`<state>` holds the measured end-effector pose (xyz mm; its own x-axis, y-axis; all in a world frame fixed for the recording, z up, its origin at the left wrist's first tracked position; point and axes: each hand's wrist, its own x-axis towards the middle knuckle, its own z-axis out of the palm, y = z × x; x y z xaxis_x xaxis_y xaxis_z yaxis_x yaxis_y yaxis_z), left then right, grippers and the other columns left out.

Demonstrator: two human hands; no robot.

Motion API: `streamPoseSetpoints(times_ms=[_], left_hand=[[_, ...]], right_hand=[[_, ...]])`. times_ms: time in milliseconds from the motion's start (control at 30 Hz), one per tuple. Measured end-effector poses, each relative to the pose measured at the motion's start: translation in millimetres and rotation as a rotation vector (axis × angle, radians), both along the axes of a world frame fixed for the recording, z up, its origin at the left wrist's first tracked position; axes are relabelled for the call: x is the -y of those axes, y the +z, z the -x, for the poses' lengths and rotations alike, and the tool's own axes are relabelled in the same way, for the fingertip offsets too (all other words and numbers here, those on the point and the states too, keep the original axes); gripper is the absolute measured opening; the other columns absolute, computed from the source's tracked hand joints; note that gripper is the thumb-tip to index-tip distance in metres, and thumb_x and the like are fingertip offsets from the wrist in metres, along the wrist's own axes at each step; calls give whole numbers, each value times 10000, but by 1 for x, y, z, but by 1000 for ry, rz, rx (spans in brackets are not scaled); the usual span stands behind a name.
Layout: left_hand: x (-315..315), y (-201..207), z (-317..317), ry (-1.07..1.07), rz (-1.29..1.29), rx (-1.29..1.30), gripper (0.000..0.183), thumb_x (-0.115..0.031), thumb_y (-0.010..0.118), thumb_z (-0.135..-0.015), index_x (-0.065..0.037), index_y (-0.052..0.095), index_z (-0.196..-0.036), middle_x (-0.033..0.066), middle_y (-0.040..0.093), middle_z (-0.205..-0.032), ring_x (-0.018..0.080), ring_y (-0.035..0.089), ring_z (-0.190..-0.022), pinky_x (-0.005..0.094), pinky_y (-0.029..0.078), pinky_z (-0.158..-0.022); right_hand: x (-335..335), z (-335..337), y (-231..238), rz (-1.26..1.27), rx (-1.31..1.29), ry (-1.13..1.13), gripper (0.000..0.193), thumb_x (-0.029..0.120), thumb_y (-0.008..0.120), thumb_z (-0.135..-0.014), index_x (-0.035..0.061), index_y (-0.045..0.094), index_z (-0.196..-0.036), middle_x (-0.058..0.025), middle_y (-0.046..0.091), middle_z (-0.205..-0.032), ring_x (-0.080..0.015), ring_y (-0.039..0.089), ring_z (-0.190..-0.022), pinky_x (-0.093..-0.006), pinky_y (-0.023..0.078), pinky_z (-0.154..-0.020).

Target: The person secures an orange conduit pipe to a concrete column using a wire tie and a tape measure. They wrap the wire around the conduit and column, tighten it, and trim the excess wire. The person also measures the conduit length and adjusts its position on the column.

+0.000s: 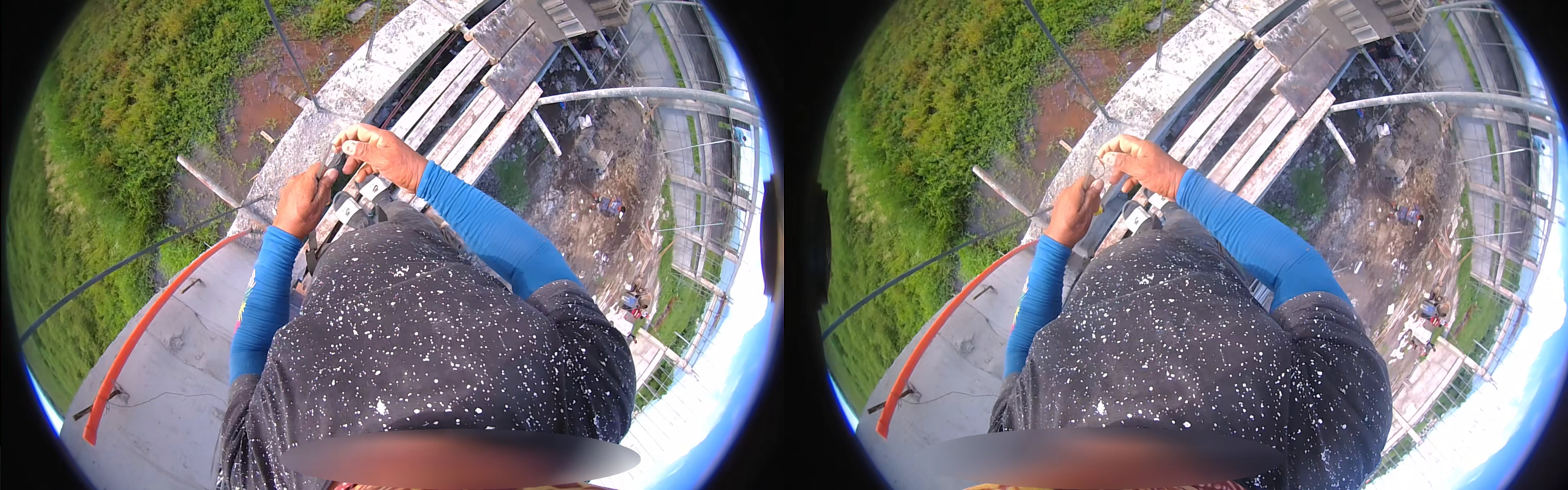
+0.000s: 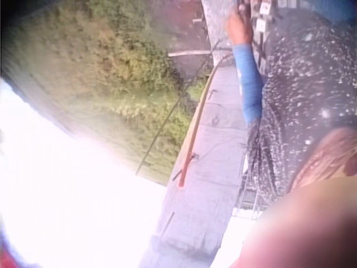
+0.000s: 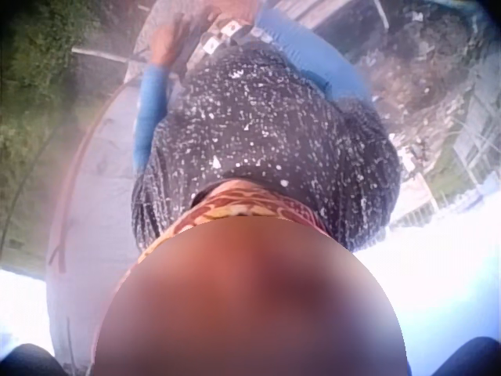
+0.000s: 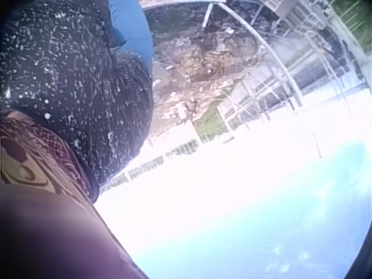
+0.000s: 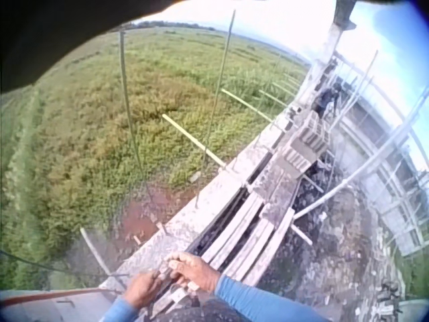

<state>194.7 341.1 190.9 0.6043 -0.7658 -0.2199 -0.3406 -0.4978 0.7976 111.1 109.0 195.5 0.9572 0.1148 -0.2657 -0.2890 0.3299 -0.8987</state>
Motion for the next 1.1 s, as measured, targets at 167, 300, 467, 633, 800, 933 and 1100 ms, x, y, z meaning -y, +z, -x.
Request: streamPoseSetpoints(times_ms=[167,300,467,633,800,933,1100], left_hand=[[-34,-29,21,258,48,-261,370,-312,503,-1112,-46,572,-865,46,565,-698,172,534,-660,350,439,-647],[-74,-43,24,448,72,-393,409,-327,510,-1122,-34,562,-842,24,562,-692,114,510,-652,314,439,-618],[-80,-46,0,360,42,-286,415,-334,506,-1119,-35,548,-835,27,546,-686,133,499,-648,322,434,-635],[-48,-39,-22,343,91,-273,404,-321,511,-1111,-45,548,-819,27,543,-689,143,499,-663,326,431,-659],[-38,-35,-28,293,173,-314,364,-288,519,-1108,-62,546,-825,-4,531,-717,105,479,-700,285,419,-685],[-46,-39,-20,306,110,-309,419,-324,506,-1105,-43,561,-799,23,562,-718,131,509,-705,307,430,-690],[-43,-45,-10,297,107,-335,431,-336,517,-1103,-44,562,-788,49,566,-672,164,535,-664,338,448,-661]], right_hand=[[62,188,-65,469,-1071,-122,635,531,429,-1078,107,454,-1552,-162,568,-1459,-317,590,-1241,-492,493,-1035],[1,335,-104,40,-1292,-419,873,756,313,-1007,107,471,-1568,-204,375,-1656,-346,350,-1524,-495,222,-1242],[-35,346,-119,75,-1101,-557,788,658,285,-1067,33,571,-1451,-164,554,-1497,-245,518,-1325,-359,292,-1166],[-29,332,-79,360,-1006,-444,642,531,344,-1083,34,619,-1382,-147,641,-1346,-226,564,-1228,-350,357,-1098],[-32,336,-60,463,-1074,-268,551,457,410,-1050,37,654,-1310,-158,671,-1293,-248,610,-1187,-378,417,-1041],[-31,344,-51,496,-1107,-180,478,398,462,-1024,40,682,-1253,-167,694,-1251,-265,646,-1154,-401,465,-995],[-17,347,-42,529,-1157,5,388,324,528,-991,43,717,-1181,-179,724,-1198,-286,692,-1113,-430,525,-938]])
